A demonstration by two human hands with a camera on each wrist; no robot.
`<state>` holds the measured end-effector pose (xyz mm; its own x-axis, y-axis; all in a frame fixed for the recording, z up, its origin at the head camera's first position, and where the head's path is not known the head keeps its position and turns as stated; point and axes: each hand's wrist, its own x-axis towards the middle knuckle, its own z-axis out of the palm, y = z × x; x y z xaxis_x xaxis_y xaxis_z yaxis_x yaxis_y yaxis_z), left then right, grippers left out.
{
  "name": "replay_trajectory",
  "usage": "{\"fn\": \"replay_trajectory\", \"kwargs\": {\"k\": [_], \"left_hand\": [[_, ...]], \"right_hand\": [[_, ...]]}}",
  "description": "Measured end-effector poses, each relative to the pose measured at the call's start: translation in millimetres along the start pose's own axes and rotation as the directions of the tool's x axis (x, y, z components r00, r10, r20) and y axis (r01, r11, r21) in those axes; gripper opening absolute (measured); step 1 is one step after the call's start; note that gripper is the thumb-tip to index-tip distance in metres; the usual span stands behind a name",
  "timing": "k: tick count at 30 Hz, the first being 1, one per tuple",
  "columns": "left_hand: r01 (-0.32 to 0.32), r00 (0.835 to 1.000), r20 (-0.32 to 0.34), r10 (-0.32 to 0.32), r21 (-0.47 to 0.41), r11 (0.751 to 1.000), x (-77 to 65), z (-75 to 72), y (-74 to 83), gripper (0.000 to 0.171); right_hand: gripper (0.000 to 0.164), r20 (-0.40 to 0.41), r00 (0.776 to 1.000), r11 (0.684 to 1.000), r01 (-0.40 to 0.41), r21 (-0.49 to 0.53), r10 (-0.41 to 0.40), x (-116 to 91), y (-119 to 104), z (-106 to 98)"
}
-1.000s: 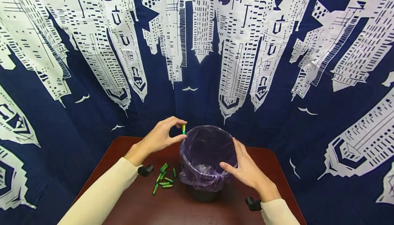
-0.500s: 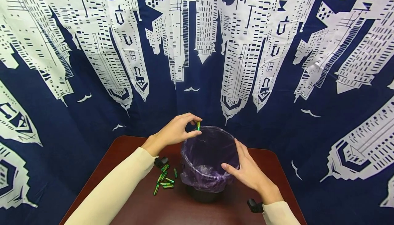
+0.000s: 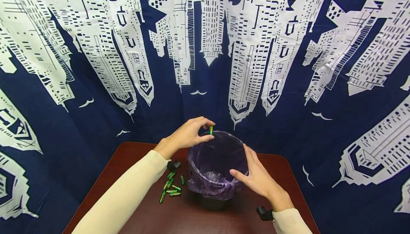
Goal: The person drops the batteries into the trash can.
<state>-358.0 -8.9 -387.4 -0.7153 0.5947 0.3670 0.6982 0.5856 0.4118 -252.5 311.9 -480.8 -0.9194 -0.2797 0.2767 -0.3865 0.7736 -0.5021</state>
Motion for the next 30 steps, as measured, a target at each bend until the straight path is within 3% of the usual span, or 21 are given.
{"fn": "replay_trajectory", "kwargs": {"k": [8, 17, 30], "left_hand": [[0.076, 0.997, 0.033, -0.076, 0.001, 0.997, -6.8, 1.2, -3.0, 0.068], [0.063, 0.997, 0.037, -0.063, 0.008, 0.998, -13.8, 0.7, -8.2, 0.068], [0.047, 0.999, -0.003, -0.047, -0.02, 0.999, -36.7, 3.2, -23.5, 0.063]], "right_hand": [[0.115, 0.01, 1.0, 1.0, -0.008, 0.005, 0.007, 0, -1, 1], [0.115, 0.007, 1.0, 1.0, -0.007, 0.008, 0.007, 1, -1, -2], [0.115, 0.011, 1.0, 1.0, -0.018, 0.005, 0.018, 0, -3, -1]]}}
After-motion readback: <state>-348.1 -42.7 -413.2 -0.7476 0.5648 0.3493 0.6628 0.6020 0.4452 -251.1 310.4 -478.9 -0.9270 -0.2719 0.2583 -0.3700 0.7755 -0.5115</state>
